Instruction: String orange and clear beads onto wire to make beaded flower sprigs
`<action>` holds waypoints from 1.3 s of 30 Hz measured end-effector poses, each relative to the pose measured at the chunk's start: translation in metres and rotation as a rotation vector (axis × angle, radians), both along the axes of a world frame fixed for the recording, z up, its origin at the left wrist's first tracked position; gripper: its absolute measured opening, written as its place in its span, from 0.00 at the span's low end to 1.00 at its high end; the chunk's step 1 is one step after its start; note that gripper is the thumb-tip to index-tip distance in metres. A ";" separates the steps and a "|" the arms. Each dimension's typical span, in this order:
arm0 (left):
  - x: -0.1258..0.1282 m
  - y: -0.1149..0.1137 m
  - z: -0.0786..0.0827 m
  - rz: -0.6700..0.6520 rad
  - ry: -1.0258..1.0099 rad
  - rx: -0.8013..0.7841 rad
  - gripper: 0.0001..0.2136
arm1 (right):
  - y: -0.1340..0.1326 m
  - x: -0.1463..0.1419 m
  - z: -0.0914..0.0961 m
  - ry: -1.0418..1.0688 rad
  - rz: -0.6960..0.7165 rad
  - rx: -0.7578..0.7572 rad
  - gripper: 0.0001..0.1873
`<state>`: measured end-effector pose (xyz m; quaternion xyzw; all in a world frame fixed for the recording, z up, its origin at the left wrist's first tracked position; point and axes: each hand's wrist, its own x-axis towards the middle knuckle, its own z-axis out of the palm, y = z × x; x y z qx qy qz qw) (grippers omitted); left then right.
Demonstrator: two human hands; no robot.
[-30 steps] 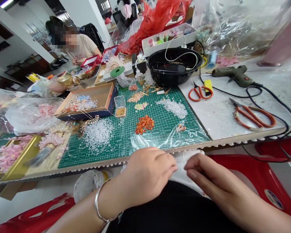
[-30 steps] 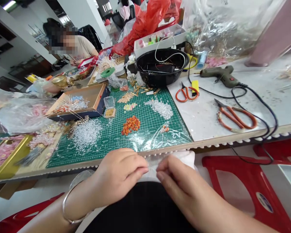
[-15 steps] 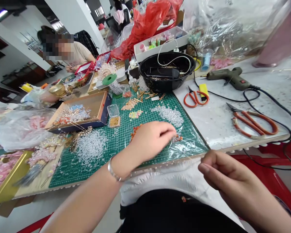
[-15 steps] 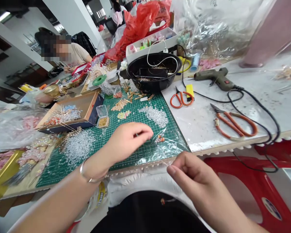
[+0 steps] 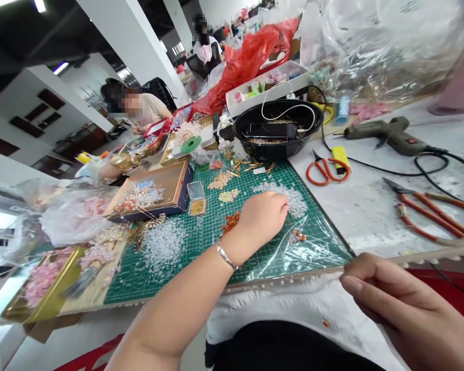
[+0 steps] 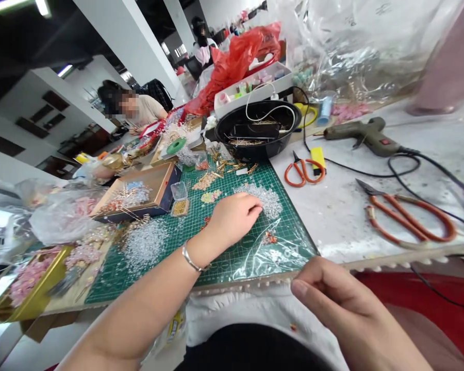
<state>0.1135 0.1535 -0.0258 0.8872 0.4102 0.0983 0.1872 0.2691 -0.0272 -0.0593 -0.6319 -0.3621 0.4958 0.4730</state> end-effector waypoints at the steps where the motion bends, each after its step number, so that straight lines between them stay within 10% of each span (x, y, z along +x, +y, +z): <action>1: -0.005 -0.007 0.005 0.011 -0.057 -0.042 0.10 | -0.001 0.001 0.002 -0.020 0.021 0.010 0.21; 7: -0.040 -0.083 0.021 0.271 -0.835 -1.003 0.05 | -0.010 -0.005 0.025 -0.306 0.119 0.293 0.15; 10: -0.050 -0.115 0.022 0.347 -1.039 -1.233 0.06 | -0.015 -0.019 0.036 -0.384 0.157 0.455 0.11; 39: -0.075 -0.149 0.026 0.315 -1.154 -1.332 0.08 | -0.037 -0.040 0.046 -0.424 0.313 0.525 0.06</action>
